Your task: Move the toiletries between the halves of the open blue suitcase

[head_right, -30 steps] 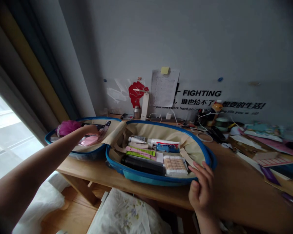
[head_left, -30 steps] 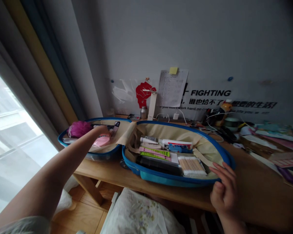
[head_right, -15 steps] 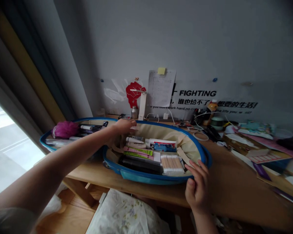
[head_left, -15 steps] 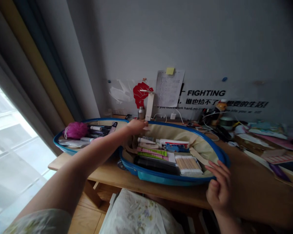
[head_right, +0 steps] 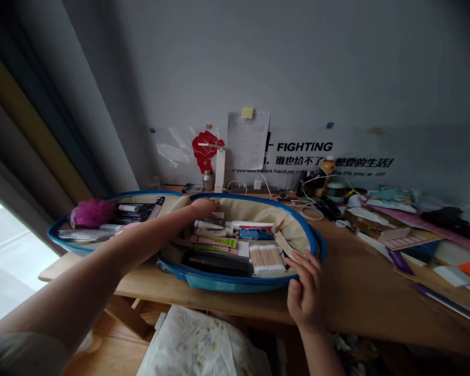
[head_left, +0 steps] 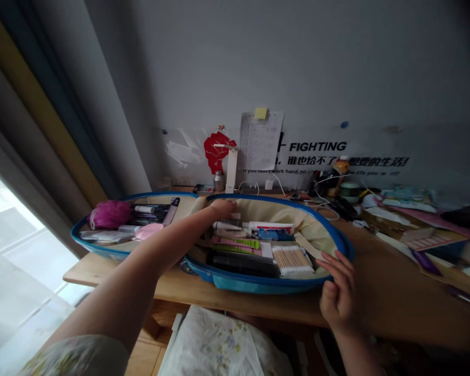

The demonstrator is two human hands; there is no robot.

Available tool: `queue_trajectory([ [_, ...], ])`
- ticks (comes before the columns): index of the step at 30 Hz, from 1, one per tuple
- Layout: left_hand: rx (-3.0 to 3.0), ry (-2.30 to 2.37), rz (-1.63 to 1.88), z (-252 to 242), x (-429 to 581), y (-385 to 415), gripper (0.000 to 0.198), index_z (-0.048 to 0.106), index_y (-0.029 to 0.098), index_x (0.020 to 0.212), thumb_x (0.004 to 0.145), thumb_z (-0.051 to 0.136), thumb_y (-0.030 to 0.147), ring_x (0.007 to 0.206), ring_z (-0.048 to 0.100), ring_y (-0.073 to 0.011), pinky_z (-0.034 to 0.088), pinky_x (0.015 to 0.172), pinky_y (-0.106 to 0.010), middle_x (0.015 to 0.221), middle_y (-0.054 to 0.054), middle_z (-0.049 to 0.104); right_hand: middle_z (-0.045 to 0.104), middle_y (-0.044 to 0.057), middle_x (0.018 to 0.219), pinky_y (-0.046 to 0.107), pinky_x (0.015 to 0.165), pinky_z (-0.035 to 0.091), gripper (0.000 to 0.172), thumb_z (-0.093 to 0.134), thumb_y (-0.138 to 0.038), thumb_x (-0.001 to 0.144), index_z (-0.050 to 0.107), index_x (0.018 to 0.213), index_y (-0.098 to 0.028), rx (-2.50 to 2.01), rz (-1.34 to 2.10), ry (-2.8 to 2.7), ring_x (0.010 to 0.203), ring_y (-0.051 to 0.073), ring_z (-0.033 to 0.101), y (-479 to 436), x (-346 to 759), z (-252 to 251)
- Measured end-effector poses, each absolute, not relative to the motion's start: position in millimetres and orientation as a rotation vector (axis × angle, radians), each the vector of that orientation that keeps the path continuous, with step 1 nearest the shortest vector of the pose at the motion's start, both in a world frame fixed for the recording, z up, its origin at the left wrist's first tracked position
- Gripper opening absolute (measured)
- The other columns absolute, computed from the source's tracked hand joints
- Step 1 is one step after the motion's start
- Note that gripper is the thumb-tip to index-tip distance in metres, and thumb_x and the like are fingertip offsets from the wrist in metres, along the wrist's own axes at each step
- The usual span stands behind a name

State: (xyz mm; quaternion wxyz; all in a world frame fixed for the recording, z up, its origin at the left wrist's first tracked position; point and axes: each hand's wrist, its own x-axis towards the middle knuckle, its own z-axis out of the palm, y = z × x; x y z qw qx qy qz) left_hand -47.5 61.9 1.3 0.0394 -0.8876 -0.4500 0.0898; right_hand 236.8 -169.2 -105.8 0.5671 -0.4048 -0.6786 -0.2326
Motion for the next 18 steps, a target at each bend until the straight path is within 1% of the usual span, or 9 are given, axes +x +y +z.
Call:
queue_trajectory([
  [3,-2.69,-1.436,0.264,1,-49,61,0.04,0.059,0.017,0.129,0.097,0.062,0.039,0.11,0.064,-0.0237,0.056,0.093,-0.046,0.128,-0.011,0.062,0.067,0.014,0.118,0.055,0.103,0.047,0.036,0.038,-0.036,0.101,0.065,0.119,-0.02,-0.957,-0.537,-1.587,0.128,0.031,0.056,-168,238,-108],
  [9,-2.695,-1.47,0.288,0,-48,54,0.035,0.061,0.017,0.125,0.097,0.062,0.037,0.11,0.064,-0.023,0.056,0.094,-0.045,0.126,-0.01,0.063,0.067,0.014,0.116,0.056,0.103,0.046,0.037,0.038,-0.039,0.101,0.066,0.117,-0.02,-0.964,-0.508,-1.579,0.128,0.031,0.055,-168,238,-108],
  [13,-2.675,-1.511,0.289,0,-44,49,0.037,0.06,0.017,0.127,0.097,0.062,0.038,0.11,0.064,-0.0233,0.056,0.093,-0.046,0.127,-0.01,0.062,0.067,0.015,0.115,0.056,0.102,0.046,0.037,0.037,-0.038,0.102,0.065,0.118,-0.019,-0.949,-0.528,-1.589,0.129,0.032,0.054,-168,239,-108],
  [18,-2.658,-1.561,0.235,6,-36,40,0.037,0.06,0.017,0.127,0.097,0.063,0.038,0.111,0.063,-0.0234,0.056,0.093,-0.045,0.128,-0.01,0.062,0.067,0.014,0.116,0.058,0.104,0.045,0.036,0.038,-0.038,0.101,0.065,0.117,-0.02,-0.96,-0.509,-1.586,0.129,0.032,0.055,-167,240,-110],
])
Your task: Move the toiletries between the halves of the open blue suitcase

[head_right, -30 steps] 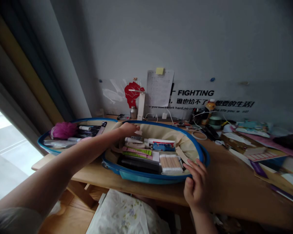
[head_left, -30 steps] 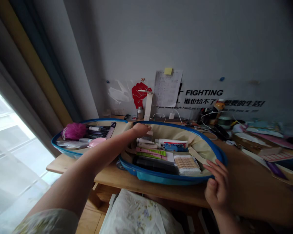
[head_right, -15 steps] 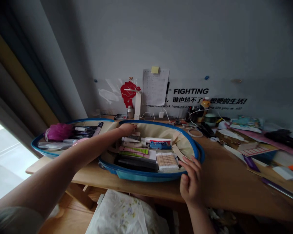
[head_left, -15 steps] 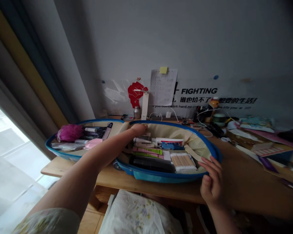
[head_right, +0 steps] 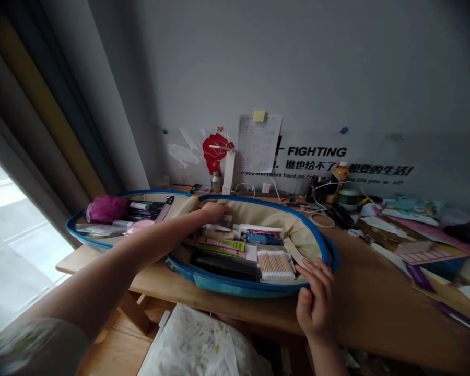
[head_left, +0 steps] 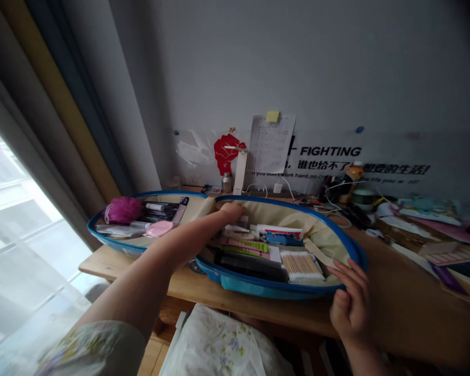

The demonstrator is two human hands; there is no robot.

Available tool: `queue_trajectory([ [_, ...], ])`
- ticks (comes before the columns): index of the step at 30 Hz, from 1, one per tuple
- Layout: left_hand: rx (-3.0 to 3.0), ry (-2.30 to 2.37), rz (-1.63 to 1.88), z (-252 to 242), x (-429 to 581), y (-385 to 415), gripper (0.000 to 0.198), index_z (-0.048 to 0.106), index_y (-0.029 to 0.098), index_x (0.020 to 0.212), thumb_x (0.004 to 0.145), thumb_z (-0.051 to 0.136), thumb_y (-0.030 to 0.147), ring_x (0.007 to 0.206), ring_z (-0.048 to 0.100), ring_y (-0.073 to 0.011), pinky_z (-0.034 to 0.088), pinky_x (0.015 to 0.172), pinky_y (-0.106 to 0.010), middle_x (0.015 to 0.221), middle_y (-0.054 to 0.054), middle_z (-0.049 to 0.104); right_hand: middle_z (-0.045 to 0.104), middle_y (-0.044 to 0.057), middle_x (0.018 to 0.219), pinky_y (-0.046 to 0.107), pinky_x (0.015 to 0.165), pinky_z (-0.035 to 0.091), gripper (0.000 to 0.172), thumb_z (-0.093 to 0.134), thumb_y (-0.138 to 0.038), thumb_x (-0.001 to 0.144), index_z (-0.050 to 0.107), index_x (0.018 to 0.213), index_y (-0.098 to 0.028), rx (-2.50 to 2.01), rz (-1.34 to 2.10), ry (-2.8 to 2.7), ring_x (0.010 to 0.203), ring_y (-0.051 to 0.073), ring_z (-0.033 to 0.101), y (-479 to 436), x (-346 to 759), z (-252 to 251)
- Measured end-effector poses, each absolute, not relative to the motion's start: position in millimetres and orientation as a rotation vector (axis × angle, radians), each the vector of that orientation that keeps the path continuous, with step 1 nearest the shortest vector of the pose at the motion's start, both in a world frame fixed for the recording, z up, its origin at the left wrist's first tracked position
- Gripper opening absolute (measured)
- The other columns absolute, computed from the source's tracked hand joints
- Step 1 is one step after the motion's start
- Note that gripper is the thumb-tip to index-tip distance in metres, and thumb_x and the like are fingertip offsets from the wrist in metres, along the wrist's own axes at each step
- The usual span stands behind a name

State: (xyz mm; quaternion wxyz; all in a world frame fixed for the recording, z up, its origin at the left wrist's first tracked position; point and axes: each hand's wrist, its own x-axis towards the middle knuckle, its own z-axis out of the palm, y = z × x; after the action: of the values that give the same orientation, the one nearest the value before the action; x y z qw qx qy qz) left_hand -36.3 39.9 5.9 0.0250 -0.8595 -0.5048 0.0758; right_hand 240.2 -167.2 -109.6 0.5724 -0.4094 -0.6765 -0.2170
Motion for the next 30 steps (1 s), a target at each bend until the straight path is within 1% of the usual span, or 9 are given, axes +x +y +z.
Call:
queue_trajectory([
  [5,-2.513,-1.71,0.037,41,-68,48,0.04,0.057,0.019,0.133,0.1,0.056,0.041,0.114,0.063,-0.0243,0.055,0.096,-0.045,0.133,-0.011,0.061,0.068,0.014,0.114,0.055,0.102,0.046,0.037,0.038,-0.038,0.102,0.066,0.116,-0.019,-0.942,-0.53,-1.581,0.127,0.032,0.056,-167,240,-109],
  [9,-2.222,-1.96,0.025,66,-150,59,0.039,0.056,0.025,0.138,0.103,0.039,0.025,0.123,0.062,-0.0263,0.052,0.095,-0.034,0.141,-0.011,0.06,0.068,0.014,0.114,0.056,0.104,0.046,0.038,0.037,-0.039,0.102,0.066,0.117,-0.019,-0.957,-0.542,-1.581,0.127,0.032,0.056,-166,241,-110],
  [11,-2.094,-2.075,0.1,67,-197,57,0.04,0.058,0.02,0.136,0.101,0.04,0.019,0.123,0.062,-0.0289,0.052,0.094,-0.036,0.141,-0.016,0.059,0.067,0.015,0.115,0.056,0.105,0.046,0.039,0.036,-0.037,0.102,0.065,0.117,-0.018,-0.967,-0.55,-1.589,0.128,0.033,0.055,-166,241,-110],
  [13,-2.015,-2.154,0.207,60,-239,51,0.038,0.06,0.018,0.134,0.098,0.048,0.015,0.124,0.062,-0.0301,0.052,0.096,-0.038,0.138,-0.017,0.06,0.067,0.015,0.116,0.056,0.104,0.046,0.039,0.036,-0.037,0.102,0.065,0.119,-0.018,-0.961,-0.561,-1.593,0.128,0.033,0.055,-166,241,-110],
  [15,-1.965,-2.202,0.31,48,-272,43,0.034,0.06,0.015,0.131,0.098,0.056,0.022,0.121,0.062,-0.0284,0.053,0.098,-0.043,0.135,-0.016,0.061,0.067,0.015,0.115,0.056,0.103,0.047,0.039,0.036,-0.037,0.102,0.064,0.121,-0.018,-0.949,-0.562,-1.592,0.127,0.033,0.056,-166,240,-110],
  [18,-1.948,-2.221,0.438,34,-302,37,0.039,0.059,0.016,0.129,0.097,0.063,0.036,0.114,0.063,-0.0248,0.055,0.096,-0.047,0.131,-0.011,0.061,0.067,0.015,0.116,0.056,0.103,0.046,0.039,0.036,-0.037,0.102,0.064,0.122,-0.018,-0.951,-0.556,-1.603,0.129,0.033,0.055,-167,241,-109],
  [21,-1.966,-2.195,0.504,27,-317,40,0.039,0.059,0.017,0.129,0.096,0.063,0.038,0.112,0.063,-0.0243,0.056,0.094,-0.047,0.13,-0.011,0.061,0.067,0.015,0.117,0.056,0.103,0.046,0.039,0.036,-0.037,0.102,0.064,0.122,-0.018,-0.96,-0.548,-1.619,0.13,0.033,0.054,-168,242,-110],
  [26,-1.997,-2.151,0.489,20,-326,51,0.039,0.059,0.016,0.129,0.097,0.063,0.039,0.11,0.063,-0.0238,0.057,0.093,-0.046,0.128,-0.011,0.061,0.067,0.015,0.118,0.056,0.103,0.046,0.04,0.036,-0.039,0.102,0.065,0.121,-0.019,-0.963,-0.547,-1.608,0.129,0.033,0.055,-168,243,-111],
  [30,-2.124,-2.05,0.276,11,-327,54,0.039,0.059,0.016,0.128,0.097,0.063,0.039,0.109,0.064,-0.0235,0.057,0.092,-0.046,0.128,-0.011,0.062,0.067,0.015,0.118,0.055,0.103,0.047,0.04,0.036,-0.037,0.102,0.064,0.123,-0.019,-0.978,-0.557,-1.618,0.13,0.033,0.055,-168,243,-111],
])
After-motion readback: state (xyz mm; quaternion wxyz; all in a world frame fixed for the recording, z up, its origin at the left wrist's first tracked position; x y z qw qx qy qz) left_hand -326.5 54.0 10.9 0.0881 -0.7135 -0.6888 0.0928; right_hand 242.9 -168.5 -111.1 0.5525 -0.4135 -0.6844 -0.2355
